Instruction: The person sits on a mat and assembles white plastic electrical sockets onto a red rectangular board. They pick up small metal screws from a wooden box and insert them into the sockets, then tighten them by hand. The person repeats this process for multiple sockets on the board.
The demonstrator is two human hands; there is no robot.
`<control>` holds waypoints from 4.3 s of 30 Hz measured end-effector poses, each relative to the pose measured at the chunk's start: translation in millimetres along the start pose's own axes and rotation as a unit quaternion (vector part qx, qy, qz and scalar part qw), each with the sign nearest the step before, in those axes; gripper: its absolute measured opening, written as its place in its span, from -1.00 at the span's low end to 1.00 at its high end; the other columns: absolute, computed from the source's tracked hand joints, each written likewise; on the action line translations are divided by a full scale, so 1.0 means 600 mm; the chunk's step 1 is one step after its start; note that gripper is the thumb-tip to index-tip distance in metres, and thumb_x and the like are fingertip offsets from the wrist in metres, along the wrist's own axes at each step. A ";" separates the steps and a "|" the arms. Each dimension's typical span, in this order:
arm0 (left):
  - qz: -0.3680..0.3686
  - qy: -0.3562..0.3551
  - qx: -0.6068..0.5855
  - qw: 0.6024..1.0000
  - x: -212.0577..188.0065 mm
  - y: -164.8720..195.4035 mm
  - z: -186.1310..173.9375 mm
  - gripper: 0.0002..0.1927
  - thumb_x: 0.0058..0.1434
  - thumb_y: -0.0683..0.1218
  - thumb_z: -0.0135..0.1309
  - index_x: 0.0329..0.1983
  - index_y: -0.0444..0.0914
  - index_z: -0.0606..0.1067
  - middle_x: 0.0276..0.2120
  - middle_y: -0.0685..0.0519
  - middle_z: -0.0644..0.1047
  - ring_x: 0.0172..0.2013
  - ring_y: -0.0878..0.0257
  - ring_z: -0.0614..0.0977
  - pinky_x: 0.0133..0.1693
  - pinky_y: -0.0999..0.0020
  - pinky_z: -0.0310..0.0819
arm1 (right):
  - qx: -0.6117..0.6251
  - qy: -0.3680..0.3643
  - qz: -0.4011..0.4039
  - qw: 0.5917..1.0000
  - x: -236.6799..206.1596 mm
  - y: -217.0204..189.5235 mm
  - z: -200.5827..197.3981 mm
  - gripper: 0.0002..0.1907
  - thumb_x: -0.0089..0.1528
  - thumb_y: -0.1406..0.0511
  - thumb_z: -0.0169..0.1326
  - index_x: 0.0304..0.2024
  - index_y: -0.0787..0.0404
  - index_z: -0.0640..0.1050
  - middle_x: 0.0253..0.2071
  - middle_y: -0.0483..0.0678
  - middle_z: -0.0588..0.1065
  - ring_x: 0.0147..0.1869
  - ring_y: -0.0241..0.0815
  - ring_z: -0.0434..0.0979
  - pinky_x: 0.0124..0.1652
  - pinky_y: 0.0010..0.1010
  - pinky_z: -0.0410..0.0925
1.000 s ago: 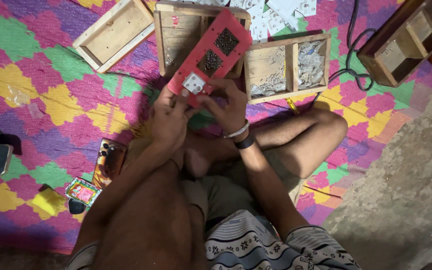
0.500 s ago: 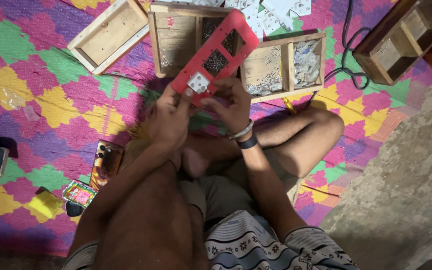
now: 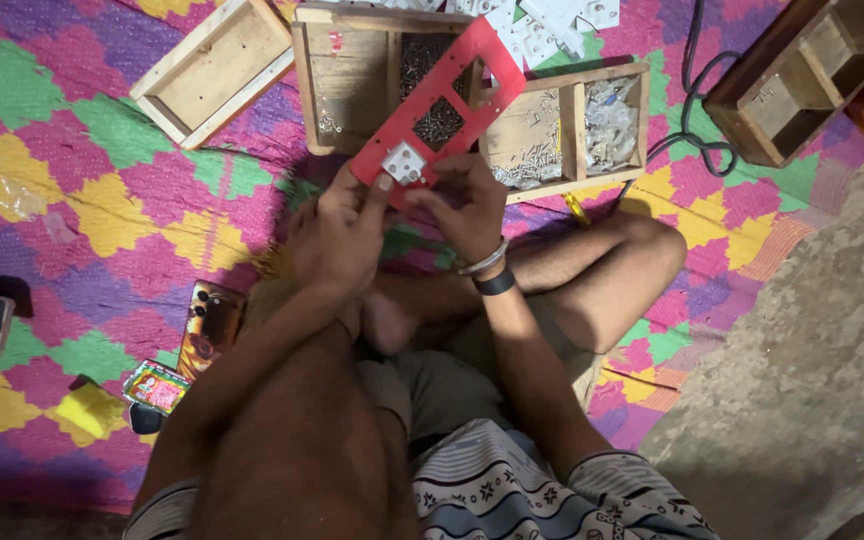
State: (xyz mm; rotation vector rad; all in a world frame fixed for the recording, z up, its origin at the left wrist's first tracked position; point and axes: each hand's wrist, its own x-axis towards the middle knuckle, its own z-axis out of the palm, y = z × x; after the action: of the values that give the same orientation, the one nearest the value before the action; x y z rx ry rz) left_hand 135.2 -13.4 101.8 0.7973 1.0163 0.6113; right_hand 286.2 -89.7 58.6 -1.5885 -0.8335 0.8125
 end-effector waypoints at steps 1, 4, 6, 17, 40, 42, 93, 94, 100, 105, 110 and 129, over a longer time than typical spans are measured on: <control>0.013 0.003 0.013 1.000 0.003 -0.005 0.001 -0.66 0.46 -0.14 0.01 0.23 -0.39 0.42 -0.08 -0.08 0.62 -0.12 0.23 0.68 -0.09 0.32 0.70 | -0.032 0.021 -0.008 0.999 0.001 0.001 0.001 -0.63 0.11 0.44 0.41 -0.14 0.33 0.49 -0.27 0.01 0.60 -0.20 -0.29 0.66 -0.19 -0.48 0.54; 0.041 -0.006 -0.066 0.997 0.009 -0.017 0.007 -0.70 0.48 -0.15 0.01 0.20 -0.41 0.42 -0.05 -0.07 0.61 -0.10 0.22 0.69 -0.08 0.27 0.72 | 0.002 -0.005 0.000 1.000 0.001 0.004 0.000 -0.79 0.25 0.47 0.29 -0.10 0.32 0.54 -0.26 -0.01 0.65 -0.19 -0.29 0.71 -0.16 -0.48 0.55; 0.036 -0.006 -0.068 0.997 0.011 -0.020 0.007 -0.69 0.46 -0.16 0.00 0.20 -0.40 0.41 -0.04 -0.07 0.61 -0.11 0.22 0.69 -0.09 0.26 0.74 | -0.024 0.001 -0.042 0.999 -0.001 0.006 -0.004 -0.82 0.29 0.49 0.26 -0.08 0.32 0.56 -0.22 0.00 0.65 -0.16 -0.27 0.70 -0.13 -0.47 0.54; 0.033 0.001 -0.014 0.999 0.011 -0.018 0.013 -0.68 0.45 -0.18 -0.01 0.21 -0.41 0.42 -0.06 -0.10 0.62 -0.12 0.23 0.69 -0.11 0.28 0.72 | 0.009 0.024 -0.003 1.000 -0.006 0.017 -0.003 -0.71 0.21 0.47 0.33 -0.10 0.33 0.50 -0.28 -0.04 0.60 -0.24 -0.34 0.64 -0.21 -0.51 0.51; -0.047 0.032 -0.141 0.988 0.012 -0.027 -0.008 -0.66 0.44 -0.17 -0.03 0.25 -0.29 0.38 0.01 -0.03 0.58 -0.08 0.25 0.67 -0.11 0.34 0.67 | -0.081 0.064 -0.072 0.992 -0.054 0.005 0.068 -0.52 0.24 0.42 0.31 0.22 0.26 0.54 0.05 0.03 0.59 -0.05 -0.26 0.61 -0.05 -0.43 0.47; -0.023 0.010 -0.181 0.983 0.011 -0.029 -0.010 -0.68 0.49 -0.18 -0.01 0.27 -0.34 0.39 0.02 -0.05 0.58 -0.08 0.23 0.64 -0.11 0.33 0.62 | -0.084 0.080 -0.081 0.990 -0.060 0.007 0.074 -0.57 0.24 0.43 0.32 0.16 0.28 0.56 0.06 0.07 0.59 -0.02 -0.23 0.64 -0.04 -0.44 0.48; -0.015 0.033 -0.149 0.988 0.017 -0.068 -0.068 -0.66 0.35 -0.25 0.04 0.17 -0.29 0.33 -0.03 -0.03 0.56 -0.10 0.24 0.65 -0.09 0.30 0.63 | -0.092 0.002 -0.154 0.984 -0.028 -0.051 0.084 -0.86 0.26 0.42 0.23 -0.12 0.29 0.62 -0.04 0.13 0.62 -0.06 -0.02 0.71 -0.16 -0.36 0.53; -0.022 0.037 -0.150 0.988 0.016 -0.065 -0.067 -0.66 0.34 -0.25 0.03 0.16 -0.28 0.33 -0.03 -0.01 0.57 -0.09 0.25 0.66 -0.08 0.30 0.64 | -0.098 0.003 -0.151 0.984 -0.028 -0.053 0.085 -0.89 0.26 0.41 0.25 -0.16 0.28 0.62 -0.05 0.12 0.63 -0.08 -0.04 0.72 -0.18 -0.37 0.53; -0.023 0.041 -0.129 0.991 0.015 -0.043 -0.052 -0.61 0.32 -0.24 0.05 0.21 -0.26 0.37 -0.04 0.01 0.56 -0.11 0.25 0.64 -0.14 0.31 0.63 | -0.111 0.039 -0.154 0.981 -0.027 -0.060 0.085 -0.82 0.28 0.41 0.23 -0.07 0.31 0.60 -0.08 0.12 0.62 -0.04 -0.02 0.69 -0.06 -0.33 0.52; -0.023 0.040 -0.144 0.989 0.017 -0.040 -0.043 -0.64 0.35 -0.23 0.08 0.21 -0.29 0.37 -0.01 0.00 0.56 -0.07 0.25 0.64 -0.11 0.32 0.63 | -0.038 0.038 -0.100 0.994 -0.025 -0.042 0.079 -0.75 0.28 0.38 0.22 -0.01 0.34 0.57 -0.02 0.14 0.60 -0.02 -0.01 0.67 -0.04 -0.34 0.51; -0.016 0.031 -0.161 0.986 0.015 -0.044 -0.045 -0.63 0.36 -0.23 0.09 0.20 -0.30 0.35 -0.01 -0.01 0.56 -0.05 0.25 0.65 -0.06 0.30 0.66 | -0.101 0.025 -0.109 0.989 -0.033 -0.020 0.083 -0.86 0.27 0.39 0.27 -0.12 0.29 0.63 -0.04 0.09 0.64 -0.06 -0.13 0.70 -0.11 -0.41 0.51; 0.021 0.038 -0.107 0.993 0.001 -0.013 -0.023 -0.67 0.36 -0.24 0.07 0.17 -0.32 0.37 -0.08 -0.03 0.59 -0.13 0.28 0.67 -0.11 0.32 0.69 | -0.082 0.059 -0.117 0.988 -0.027 -0.046 0.062 -0.65 0.23 0.35 0.34 0.00 0.22 0.50 -0.03 0.08 0.54 -0.04 -0.05 0.62 -0.05 -0.36 0.49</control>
State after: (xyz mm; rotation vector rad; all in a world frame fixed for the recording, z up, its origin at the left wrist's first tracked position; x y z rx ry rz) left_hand 123.9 -13.4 90.8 0.6125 0.9853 0.7777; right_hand 243.7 -81.4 81.2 -1.6281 -0.9977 0.4876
